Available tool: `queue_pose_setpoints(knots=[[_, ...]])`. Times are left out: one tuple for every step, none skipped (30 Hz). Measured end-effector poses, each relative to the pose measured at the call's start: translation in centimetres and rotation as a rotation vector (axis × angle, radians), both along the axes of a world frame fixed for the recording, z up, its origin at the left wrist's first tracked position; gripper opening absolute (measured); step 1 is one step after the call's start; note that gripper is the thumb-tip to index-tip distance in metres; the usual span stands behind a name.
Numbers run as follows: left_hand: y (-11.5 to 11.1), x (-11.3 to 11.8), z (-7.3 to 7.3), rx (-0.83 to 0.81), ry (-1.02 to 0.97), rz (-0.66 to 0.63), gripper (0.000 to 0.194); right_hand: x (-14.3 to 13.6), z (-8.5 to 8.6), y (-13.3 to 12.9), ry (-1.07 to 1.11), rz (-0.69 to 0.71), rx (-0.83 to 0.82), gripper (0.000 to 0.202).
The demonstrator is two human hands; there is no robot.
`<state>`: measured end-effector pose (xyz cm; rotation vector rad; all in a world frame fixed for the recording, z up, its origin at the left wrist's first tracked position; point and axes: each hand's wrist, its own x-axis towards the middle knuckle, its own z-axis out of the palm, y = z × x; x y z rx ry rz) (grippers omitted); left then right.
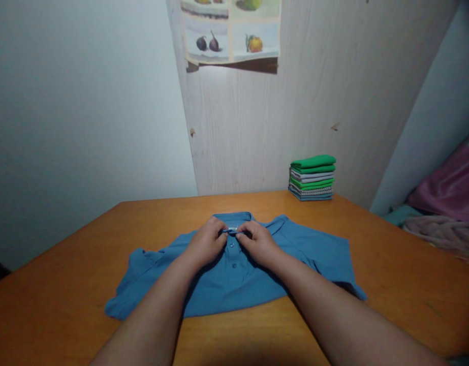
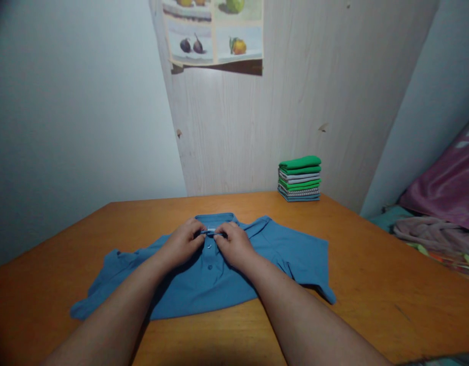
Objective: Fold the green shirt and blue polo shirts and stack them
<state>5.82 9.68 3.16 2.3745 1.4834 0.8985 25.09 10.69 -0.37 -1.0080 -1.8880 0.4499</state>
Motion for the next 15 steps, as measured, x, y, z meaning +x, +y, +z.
queue_pose_setpoints(knots=[[-0.1, -0.1, 0.2, -0.031, -0.034, -0.019, 0.006, 0.0, 0.2, -0.1, 0.022, 0.010, -0.004, 0.005], [-0.2, -0.2, 0.3, -0.063, -0.070, -0.031, 0.006, 0.0, 0.4, -0.3, 0.037, 0.022, -0.006, 0.005], [-0.3, -0.2, 0.4, -0.094, -0.109, -0.040, 0.007, 0.1, 0.6, -0.4, 0.048, 0.037, -0.006, 0.005], [-0.5, -0.2, 0.5, -0.122, -0.152, -0.049, 0.008, 0.1, 0.7, -0.6, 0.055, 0.056, -0.006, 0.004], [-0.6, -0.2, 0.6, -0.147, -0.195, -0.059, 0.009, 0.1, 0.9, -0.7, 0.061, 0.080, -0.007, 0.005], [-0.8, -0.1, 0.7, -0.172, -0.234, -0.071, 0.009, 0.1, 1.1, -0.9, 0.065, 0.108, -0.009, 0.005], [-0.9, -0.1, 0.8, -0.196, -0.266, -0.084, 0.009, 0.1, 1.2, -1.0, 0.069, 0.133, -0.013, 0.005], [-1.1, -0.1, 1.0, -0.224, -0.293, -0.101, 0.008, 0.2, 1.4, -1.2, 0.073, 0.151, -0.019, 0.006], [-1.2, -0.1, 1.1, -0.254, -0.317, -0.115, 0.007, 0.2, 1.5, -1.3, 0.078, 0.159, -0.026, 0.006], [-1.3, -0.1, 1.3, -0.283, -0.342, -0.127, 0.007, 0.3, 1.7, -1.4, 0.081, 0.163, -0.034, 0.007], [-1.5, -0.1, 1.4, -0.313, -0.369, -0.138, 0.008, 0.4, 1.9, -1.5, 0.084, 0.167, -0.041, 0.008], [-1.6, -0.1, 1.5, -0.336, -0.397, -0.144, 0.009, 0.4, 2.0, -1.6, 0.085, 0.173, -0.049, 0.008], [-1.7, 0.0, 1.7, -0.350, -0.425, -0.144, 0.010, 0.5, 2.2, -1.7, 0.084, 0.185, -0.056, 0.009], [-1.8, 0.0, 1.8, -0.353, -0.447, -0.143, 0.010, 0.6, 2.4, -1.8, 0.078, 0.201, -0.060, 0.009], [-1.9, 0.0, 1.9, -0.350, -0.462, -0.141, 0.011, 0.7, 2.6, -1.8, 0.067, 0.217, -0.061, 0.009]])
